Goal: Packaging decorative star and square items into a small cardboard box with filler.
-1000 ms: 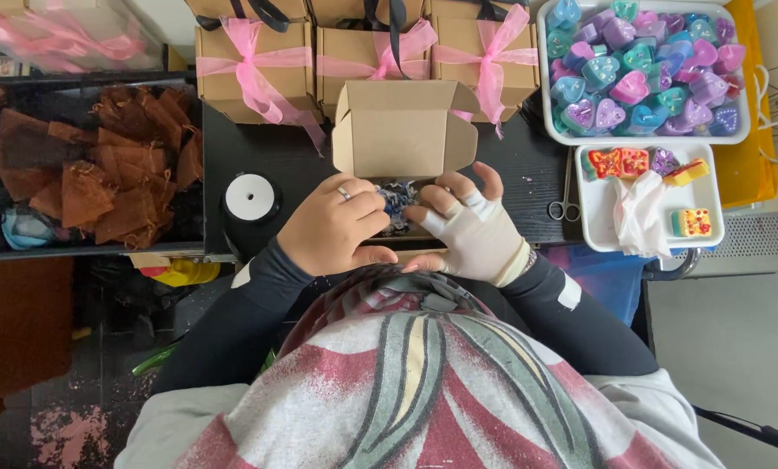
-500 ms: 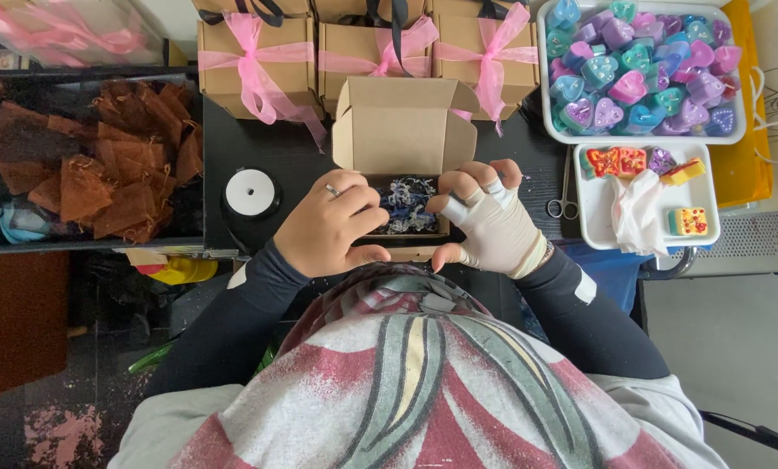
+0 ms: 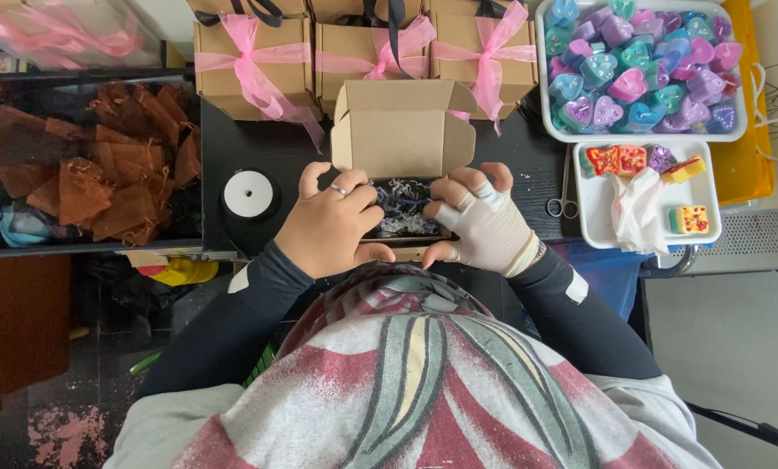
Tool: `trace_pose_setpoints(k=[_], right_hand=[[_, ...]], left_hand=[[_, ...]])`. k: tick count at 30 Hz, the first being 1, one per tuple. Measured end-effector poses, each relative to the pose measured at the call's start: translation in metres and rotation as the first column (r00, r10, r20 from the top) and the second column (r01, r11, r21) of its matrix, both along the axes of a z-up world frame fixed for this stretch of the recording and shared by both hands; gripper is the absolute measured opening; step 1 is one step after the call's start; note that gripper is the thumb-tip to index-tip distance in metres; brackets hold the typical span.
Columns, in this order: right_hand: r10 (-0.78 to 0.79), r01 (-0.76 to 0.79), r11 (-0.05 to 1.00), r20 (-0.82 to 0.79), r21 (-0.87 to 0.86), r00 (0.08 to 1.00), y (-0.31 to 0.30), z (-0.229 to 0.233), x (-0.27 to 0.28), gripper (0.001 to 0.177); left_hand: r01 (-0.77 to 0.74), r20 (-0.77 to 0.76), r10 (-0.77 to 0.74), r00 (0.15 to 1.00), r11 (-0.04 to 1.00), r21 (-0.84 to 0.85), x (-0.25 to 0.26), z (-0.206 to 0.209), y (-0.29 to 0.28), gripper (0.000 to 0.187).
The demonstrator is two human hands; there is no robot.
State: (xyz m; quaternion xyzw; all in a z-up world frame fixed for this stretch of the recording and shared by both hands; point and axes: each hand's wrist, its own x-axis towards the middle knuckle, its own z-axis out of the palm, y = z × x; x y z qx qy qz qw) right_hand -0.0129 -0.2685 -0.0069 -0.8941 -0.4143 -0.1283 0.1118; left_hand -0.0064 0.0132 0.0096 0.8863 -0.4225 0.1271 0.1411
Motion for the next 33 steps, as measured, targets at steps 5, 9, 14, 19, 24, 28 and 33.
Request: trace_pose_setpoints(k=[5, 9, 14, 19, 24, 28, 33], right_hand=[[-0.090, 0.093, 0.989, -0.033, 0.115, 0.995, 0.013, 0.006, 0.002, 0.076], [-0.139, 0.139, 0.989, -0.005, 0.055, 0.990, 0.025, -0.002, 0.006, 0.081], [-0.219, 0.218, 0.976, -0.039, -0.023, 0.975, 0.017, 0.003, 0.006, 0.080], [-0.195, 0.201, 0.978, -0.093, 0.059, 0.976, 0.010, 0.011, 0.001, 0.073], [-0.007, 0.010, 0.999, -0.083, 0.046, 0.997, 0.012, 0.003, -0.004, 0.067], [0.032, -0.034, 0.999, -0.055, -0.032, 0.998, 0.009, -0.005, -0.002, 0.061], [0.053, -0.053, 0.999, -0.073, 0.006, 0.996, 0.001, 0.001, 0.000, 0.056]], left_hand=[[0.092, 0.043, -0.086, 0.995, 0.985, -0.147, 0.001, -0.007, 0.001, 0.065], [0.044, 0.061, -0.040, 0.997, 0.997, -0.066, 0.006, -0.015, -0.014, 0.067], [-0.101, -0.065, 0.105, 0.992, 0.993, 0.053, 0.001, -0.014, -0.007, 0.074], [-0.150, 0.079, 0.153, 0.985, 0.988, -0.040, -0.006, -0.010, -0.006, 0.072], [0.070, 0.092, -0.058, 0.994, 0.988, -0.137, -0.008, -0.018, -0.009, 0.068], [0.036, -0.079, -0.036, 0.996, 0.999, 0.004, -0.002, -0.020, -0.006, 0.065], [0.109, -0.108, -0.122, 0.987, 0.987, -0.120, 0.000, -0.030, 0.003, 0.064]])
